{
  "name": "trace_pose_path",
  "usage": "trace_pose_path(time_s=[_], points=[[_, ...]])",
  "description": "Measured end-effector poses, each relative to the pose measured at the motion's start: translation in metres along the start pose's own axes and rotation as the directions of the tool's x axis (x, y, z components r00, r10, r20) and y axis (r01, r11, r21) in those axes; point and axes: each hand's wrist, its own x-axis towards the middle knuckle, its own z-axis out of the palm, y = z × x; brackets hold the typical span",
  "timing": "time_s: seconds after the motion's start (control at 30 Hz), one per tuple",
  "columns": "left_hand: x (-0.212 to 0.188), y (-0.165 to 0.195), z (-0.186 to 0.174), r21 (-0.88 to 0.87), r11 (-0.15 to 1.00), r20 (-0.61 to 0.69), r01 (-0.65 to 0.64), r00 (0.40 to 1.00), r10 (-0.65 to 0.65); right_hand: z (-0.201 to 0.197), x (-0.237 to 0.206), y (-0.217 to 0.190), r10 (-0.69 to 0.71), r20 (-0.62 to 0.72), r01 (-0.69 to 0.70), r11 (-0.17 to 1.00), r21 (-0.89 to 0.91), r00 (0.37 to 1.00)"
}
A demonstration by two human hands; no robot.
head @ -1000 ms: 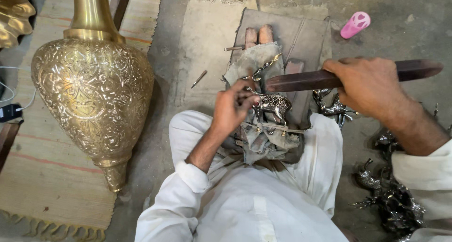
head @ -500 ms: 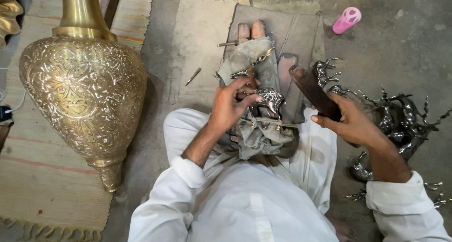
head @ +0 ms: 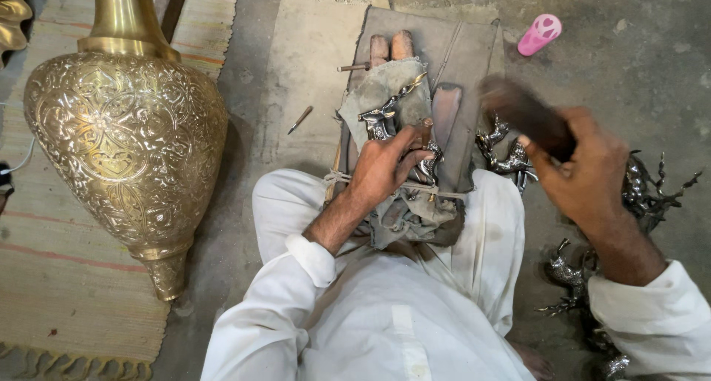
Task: The person sits cross-legged on the workshop floor and engraves decorative patterns into a small brass deer figurine, holding a chisel against the metal and striking it with a wooden mallet. They reposition the figurine on a cloth on their lap and work on different areas of the animal's body.
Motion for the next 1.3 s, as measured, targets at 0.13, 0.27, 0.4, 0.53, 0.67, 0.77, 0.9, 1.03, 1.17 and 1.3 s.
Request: trace_pose_path(time_s=[0.13,0.27,0.4,0.53,0.67,0.77,0.9,1.03,1.17,1.3], points=[[-0.004,-0.004,0.003,0.089,0.996,0.014,0.012,1.000,-0.014,-0.024,0.019,-0.026,-0.206,0.081,0.221,0.907,-0.358,0.975],[-0.002,-0.004,0.004,0.052,0.998,-0.003,-0.045,0.999,0.046,-0.039,0.035,-0.040,-0.294,0.111,0.314,0.880,-0.357,0.949],[0.000,0.000,0.003,0.180,0.984,0.068,0.008,0.998,-0.020,-0.043,0.028,-0.038,-0.297,0.212,0.365,0.766,-0.530,0.931],[0.001,0.001,0.003,0.092,0.993,0.032,-0.074,0.997,0.071,-0.043,0.020,-0.023,-0.195,0.131,0.230,0.904,-0.360,0.972],[0.000,-0.003,0.002,0.138,0.988,0.092,-0.075,0.994,0.062,-0.041,0.010,-0.014,-0.228,0.240,0.329,0.715,-0.617,0.944],[0.000,-0.007,0.002,0.150,0.984,0.102,-0.100,0.991,0.086,-0.040,0.007,-0.010,-0.245,0.124,0.274,0.820,-0.503,0.962],[-0.001,-0.008,0.002,0.163,0.982,0.091,-0.090,0.993,0.076,-0.037,0.005,-0.007,-0.159,0.081,0.178,0.903,-0.391,0.984],[0.000,-0.009,0.000,0.170,0.978,0.112,-0.121,0.988,0.102,-0.034,-0.001,-0.005,-0.250,0.094,0.264,0.832,-0.488,0.964],[0.000,-0.008,-0.002,0.167,0.980,0.126,-0.111,0.988,0.090,-0.031,-0.005,-0.001,-0.150,0.063,0.163,0.914,-0.371,0.987],[0.000,-0.008,-0.004,0.189,0.975,0.121,-0.112,0.989,0.091,-0.029,-0.007,0.001,-0.217,0.094,0.234,0.832,-0.502,0.972]])
